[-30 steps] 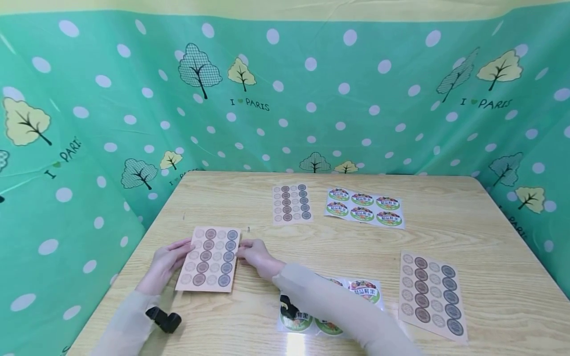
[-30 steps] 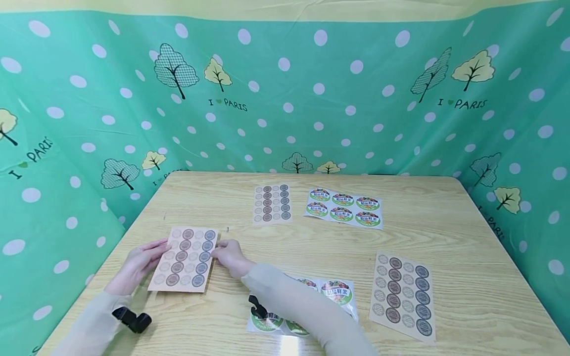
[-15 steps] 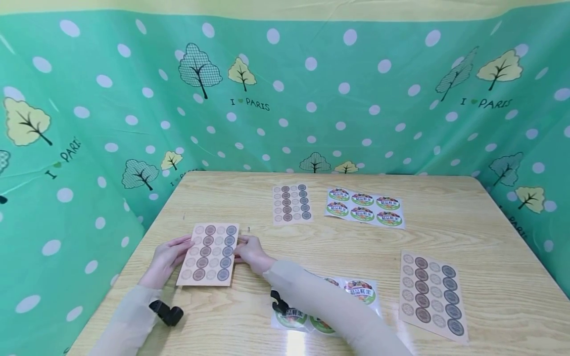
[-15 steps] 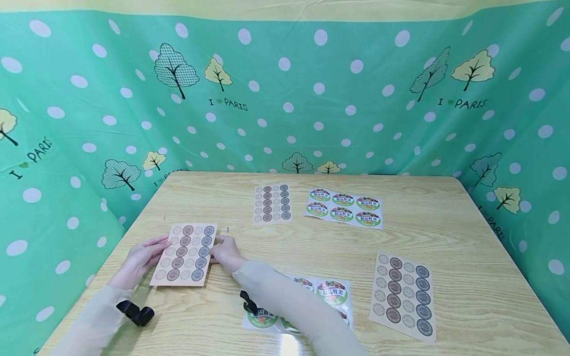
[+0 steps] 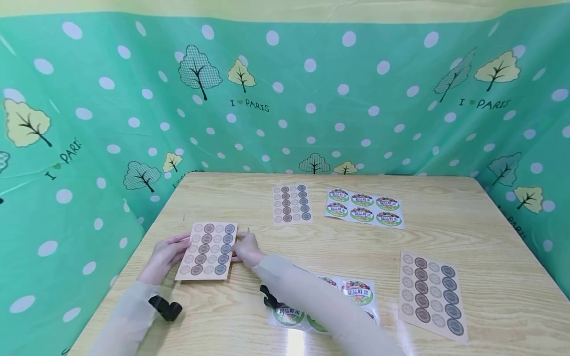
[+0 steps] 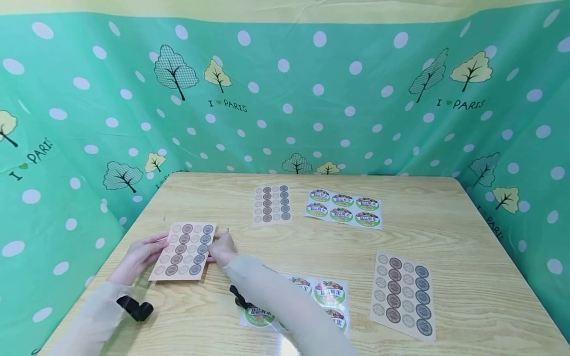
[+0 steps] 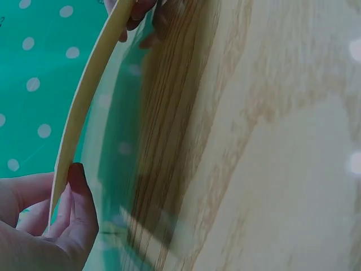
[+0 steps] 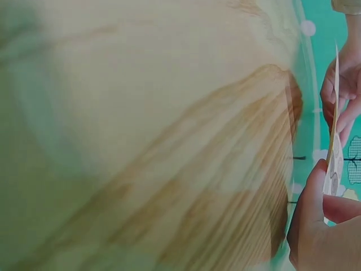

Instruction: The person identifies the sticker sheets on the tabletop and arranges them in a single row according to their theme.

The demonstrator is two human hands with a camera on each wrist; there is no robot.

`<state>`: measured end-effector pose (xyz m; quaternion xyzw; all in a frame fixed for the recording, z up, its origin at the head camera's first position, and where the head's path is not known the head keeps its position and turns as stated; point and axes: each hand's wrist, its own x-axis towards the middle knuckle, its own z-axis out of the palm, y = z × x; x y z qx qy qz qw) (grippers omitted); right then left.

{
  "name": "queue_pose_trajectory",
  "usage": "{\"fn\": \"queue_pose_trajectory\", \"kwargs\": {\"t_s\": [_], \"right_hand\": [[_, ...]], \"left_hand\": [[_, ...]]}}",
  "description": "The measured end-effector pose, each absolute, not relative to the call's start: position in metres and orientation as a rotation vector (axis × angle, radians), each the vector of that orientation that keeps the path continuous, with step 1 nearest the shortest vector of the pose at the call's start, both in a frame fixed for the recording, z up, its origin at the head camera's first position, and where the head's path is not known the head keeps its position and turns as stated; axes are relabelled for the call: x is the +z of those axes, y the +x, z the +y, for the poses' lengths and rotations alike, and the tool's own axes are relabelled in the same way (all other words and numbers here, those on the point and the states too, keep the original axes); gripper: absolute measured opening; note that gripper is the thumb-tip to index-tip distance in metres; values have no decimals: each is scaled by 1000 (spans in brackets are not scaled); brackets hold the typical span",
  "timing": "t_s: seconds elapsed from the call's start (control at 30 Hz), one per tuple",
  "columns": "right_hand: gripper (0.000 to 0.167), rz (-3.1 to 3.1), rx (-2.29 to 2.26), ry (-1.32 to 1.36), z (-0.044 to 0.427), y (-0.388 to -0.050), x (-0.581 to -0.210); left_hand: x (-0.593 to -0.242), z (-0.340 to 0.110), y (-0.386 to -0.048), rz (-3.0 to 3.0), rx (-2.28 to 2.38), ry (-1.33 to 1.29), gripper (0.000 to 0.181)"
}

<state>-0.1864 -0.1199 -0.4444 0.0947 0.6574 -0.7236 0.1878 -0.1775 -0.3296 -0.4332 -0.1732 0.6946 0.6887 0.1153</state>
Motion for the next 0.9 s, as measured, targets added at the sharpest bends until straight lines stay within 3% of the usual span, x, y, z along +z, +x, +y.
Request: {"fn": "queue_pose_trajectory", "kwargs": {"t_s": [0.3, 0.9], "right_hand": [[57, 1890, -1998, 332, -129, -193, -447], [59, 2007, -1916, 185, -126, -199, -445]], "left_hand": [[-434, -334, -182, 2095, 1969, -493, 56], [-438, -335, -193, 2233, 1875, -486, 56]]}}
